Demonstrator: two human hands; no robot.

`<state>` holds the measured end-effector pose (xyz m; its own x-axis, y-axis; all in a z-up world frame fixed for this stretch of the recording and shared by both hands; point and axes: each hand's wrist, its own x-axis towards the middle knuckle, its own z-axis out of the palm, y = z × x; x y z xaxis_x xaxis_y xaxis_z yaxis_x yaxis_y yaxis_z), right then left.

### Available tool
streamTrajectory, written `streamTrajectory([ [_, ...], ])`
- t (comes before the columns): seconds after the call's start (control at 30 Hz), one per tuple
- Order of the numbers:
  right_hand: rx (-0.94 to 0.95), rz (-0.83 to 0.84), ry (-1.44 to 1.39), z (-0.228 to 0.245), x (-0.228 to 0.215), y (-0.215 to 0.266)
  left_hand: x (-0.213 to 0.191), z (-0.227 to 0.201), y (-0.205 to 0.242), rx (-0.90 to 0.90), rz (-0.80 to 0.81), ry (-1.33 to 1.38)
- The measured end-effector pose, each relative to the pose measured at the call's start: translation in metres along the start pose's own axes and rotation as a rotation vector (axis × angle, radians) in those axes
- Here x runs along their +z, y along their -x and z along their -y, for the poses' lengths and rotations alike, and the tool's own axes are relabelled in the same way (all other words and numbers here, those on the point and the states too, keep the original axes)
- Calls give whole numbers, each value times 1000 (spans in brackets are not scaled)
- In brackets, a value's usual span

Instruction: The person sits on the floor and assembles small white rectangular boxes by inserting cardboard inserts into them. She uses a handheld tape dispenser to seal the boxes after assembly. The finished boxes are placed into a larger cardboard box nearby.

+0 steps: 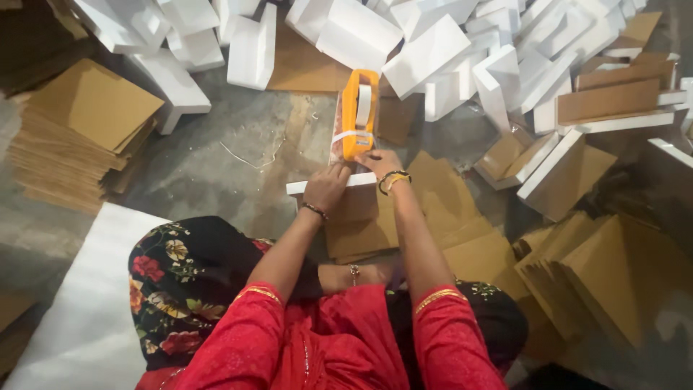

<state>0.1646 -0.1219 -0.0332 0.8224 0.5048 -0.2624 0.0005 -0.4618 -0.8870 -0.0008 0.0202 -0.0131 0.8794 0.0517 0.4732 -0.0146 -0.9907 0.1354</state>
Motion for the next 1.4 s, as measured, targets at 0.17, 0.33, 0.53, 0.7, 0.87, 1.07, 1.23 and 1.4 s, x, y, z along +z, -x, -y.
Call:
streamTrajectory([
  [0.17, -118, -179, 179, 7, 8, 17, -14, -5, 6, 6, -25, 14],
  [0.33, -118, -220, -32, 10, 21, 30, -12, -1, 6, 32, -102, 45],
  [0.53, -79, -60, -416, -9, 22, 14, 5, 3, 4, 28, 25, 27],
  [0.7, -186, -122, 140, 5, 0, 13, 12, 2, 2, 17, 48, 10],
  [0.87, -179, -69, 271, -38, -9, -10, 13, 0, -3, 49, 43, 38],
  [1.07, 288, 399, -274, -86, -40, -10, -5, -14, 1, 147, -109, 10],
  [1.23, 356, 399, -260, -33, -46, 44, -38, -24, 1, 263, -212, -9],
  [1.4, 410, 320, -180, 10, -46, 78, -63, -26, 1, 352, -336, 52],
])
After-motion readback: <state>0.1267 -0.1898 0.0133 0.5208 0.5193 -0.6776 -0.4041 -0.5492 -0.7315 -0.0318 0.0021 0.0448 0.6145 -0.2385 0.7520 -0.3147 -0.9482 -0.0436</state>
